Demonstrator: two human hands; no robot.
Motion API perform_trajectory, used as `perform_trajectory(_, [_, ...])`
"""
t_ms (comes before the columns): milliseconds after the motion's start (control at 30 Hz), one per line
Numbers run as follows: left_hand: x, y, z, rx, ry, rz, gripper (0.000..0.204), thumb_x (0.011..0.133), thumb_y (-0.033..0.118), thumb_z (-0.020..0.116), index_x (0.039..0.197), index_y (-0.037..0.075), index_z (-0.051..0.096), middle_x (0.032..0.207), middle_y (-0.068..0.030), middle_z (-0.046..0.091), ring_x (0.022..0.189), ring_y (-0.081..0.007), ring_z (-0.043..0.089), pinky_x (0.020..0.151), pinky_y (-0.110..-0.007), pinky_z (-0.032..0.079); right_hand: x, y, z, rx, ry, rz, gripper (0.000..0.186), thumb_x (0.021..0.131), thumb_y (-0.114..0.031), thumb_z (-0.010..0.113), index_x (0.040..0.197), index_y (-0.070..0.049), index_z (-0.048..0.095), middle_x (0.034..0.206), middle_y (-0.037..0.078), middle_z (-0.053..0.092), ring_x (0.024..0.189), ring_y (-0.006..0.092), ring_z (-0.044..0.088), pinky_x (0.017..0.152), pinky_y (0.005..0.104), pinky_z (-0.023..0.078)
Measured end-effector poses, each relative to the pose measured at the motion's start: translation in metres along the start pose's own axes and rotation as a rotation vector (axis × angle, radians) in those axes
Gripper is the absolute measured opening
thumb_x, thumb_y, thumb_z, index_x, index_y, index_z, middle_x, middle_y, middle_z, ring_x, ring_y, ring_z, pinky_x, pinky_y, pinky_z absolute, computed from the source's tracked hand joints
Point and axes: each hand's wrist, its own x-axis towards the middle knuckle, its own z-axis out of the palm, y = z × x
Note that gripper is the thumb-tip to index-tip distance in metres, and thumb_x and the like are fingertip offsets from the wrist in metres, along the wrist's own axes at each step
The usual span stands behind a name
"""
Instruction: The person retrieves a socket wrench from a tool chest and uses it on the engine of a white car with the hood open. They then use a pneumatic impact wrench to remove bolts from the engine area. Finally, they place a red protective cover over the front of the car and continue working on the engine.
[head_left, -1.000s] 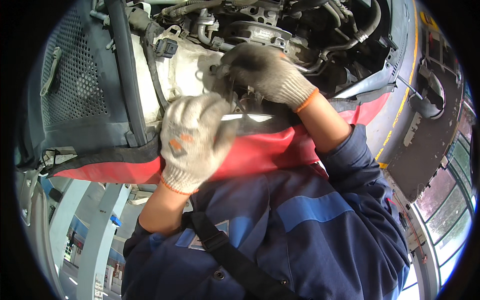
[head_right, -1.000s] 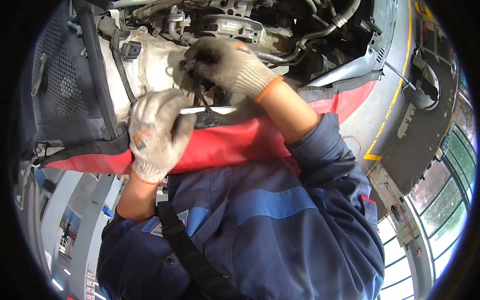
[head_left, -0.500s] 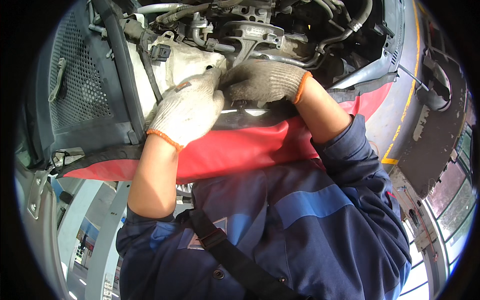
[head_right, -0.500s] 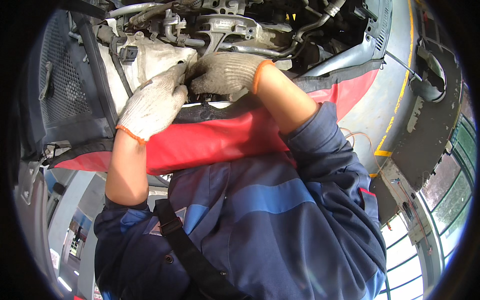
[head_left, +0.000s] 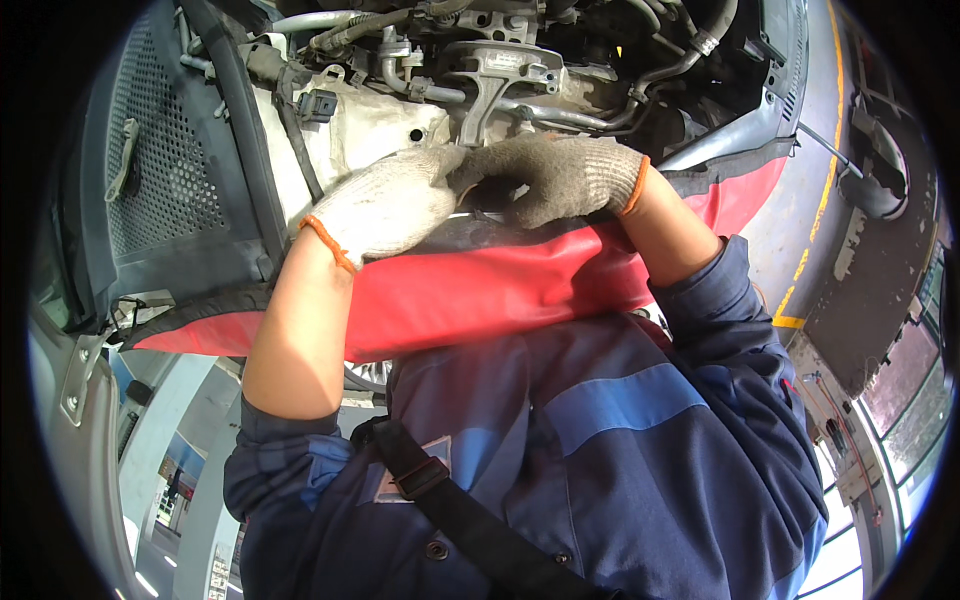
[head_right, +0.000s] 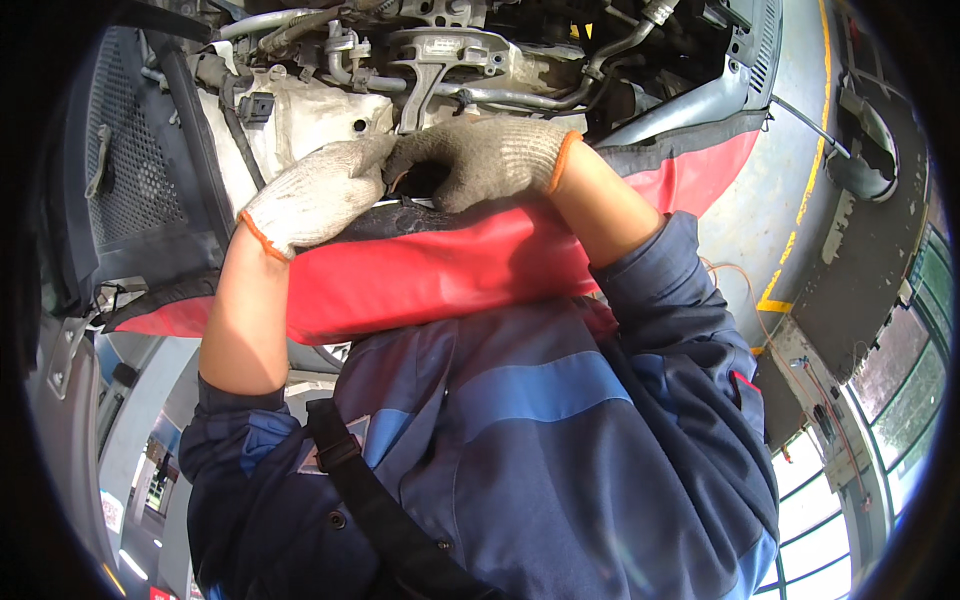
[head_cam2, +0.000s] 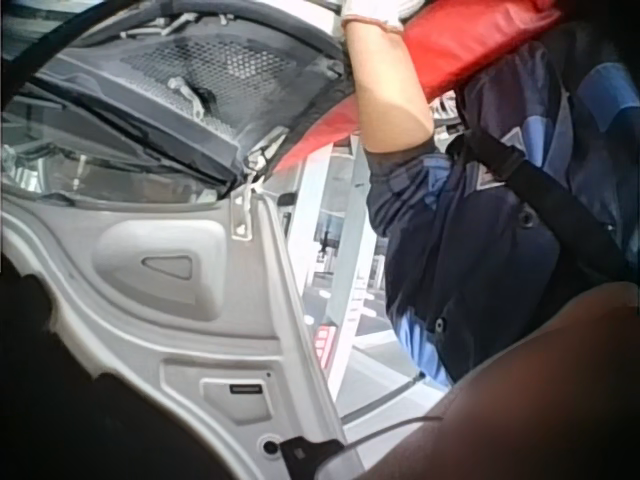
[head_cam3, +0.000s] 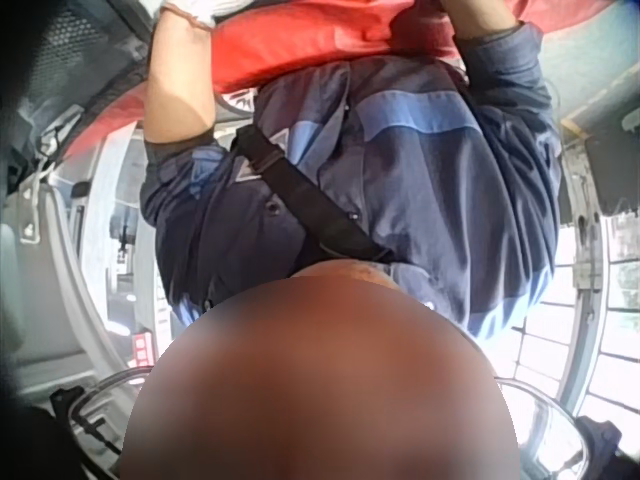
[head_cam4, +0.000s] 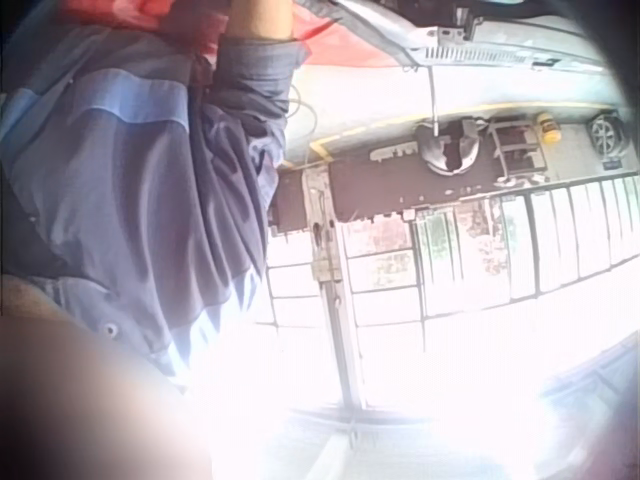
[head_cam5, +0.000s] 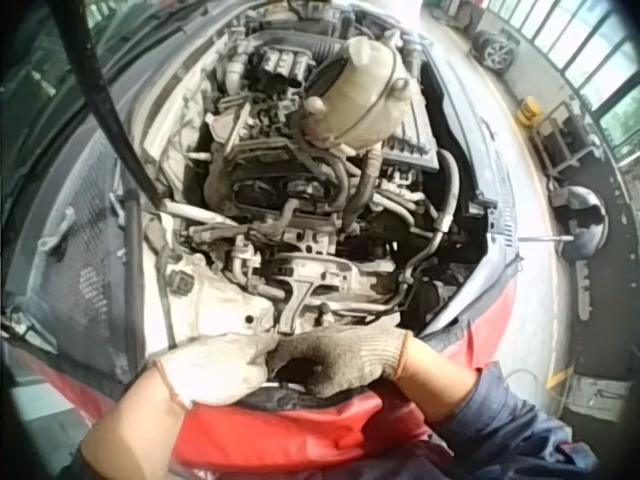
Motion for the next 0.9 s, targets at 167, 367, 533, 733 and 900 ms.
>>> perform_trajectory(167, [0.005,-0.006,0.001,-0.136,-0.034,0.012,0.05,0.092,0.019,0.054,0.137,-0.001,0.062,0.114,-0.0272,0.069,0.109,-0.0402,0.065,0.097,-0.043,0.05,-0.002,-0.003,0.002,0.084,0.059,0.032,0.041,0.085,-0.012,0.073,0.125,-0.011,0.075,0.109,0.015,0.077,0.101,0.0283,0.074,0.093,0.0392,0.057])
perform_trajectory(367, [0.004,-0.012,0.007,-0.105,0.049,0.143,0.054,0.092,0.018,0.056,0.142,-0.002,0.061,0.125,-0.0241,0.07,0.116,-0.038,0.065,0.104,-0.04,0.049,-0.011,-0.015,0.022,-0.381,0.317,0.024,0.027,0.089,-0.016,0.07,0.115,-0.01,0.076,0.099,0.018,0.074,0.094,0.0356,0.073,0.084,0.0455,0.058])
perform_trajectory(533, [0.005,-0.009,0.007,-0.043,0.1,0.06,0.051,0.091,0.022,0.056,0.135,-0.001,0.066,0.117,-0.0249,0.073,0.111,-0.0366,0.069,0.099,-0.043,0.051,-0.034,-0.031,0.023,-0.62,0.607,-0.076,0.02,0.085,-0.017,0.072,0.104,-0.011,0.074,0.091,0.015,0.073,0.086,0.0372,0.072,0.075,0.0475,0.057])
perform_trajectory(733, [0.004,-0.007,0.009,-0.014,0.218,-0.021,0.045,0.092,0.022,0.055,0.127,-0.001,0.071,0.105,-0.0217,0.074,0.102,-0.0322,0.072,0.092,-0.041,0.053,-0.062,-0.042,0.014,-0.35,0.771,0.099,0.024,0.088,-0.011,0.069,0.11,-0.007,0.075,0.098,0.015,0.075,0.092,0.0335,0.073,0.084,0.0419,0.058])
perform_trajectory(900, [-0.003,0.0,0.003,-0.121,0.317,0.014,0.039,0.096,0.02,0.055,0.125,0.0,0.072,0.107,-0.0196,0.075,0.105,-0.0324,0.071,0.095,-0.04,0.053,-0.054,-0.054,0.029,0.169,0.813,0.235,0.02,0.092,-0.006,0.065,0.109,-0.003,0.076,0.098,0.009,0.076,0.089,0.0163,0.072,0.082,0.0328,0.058])
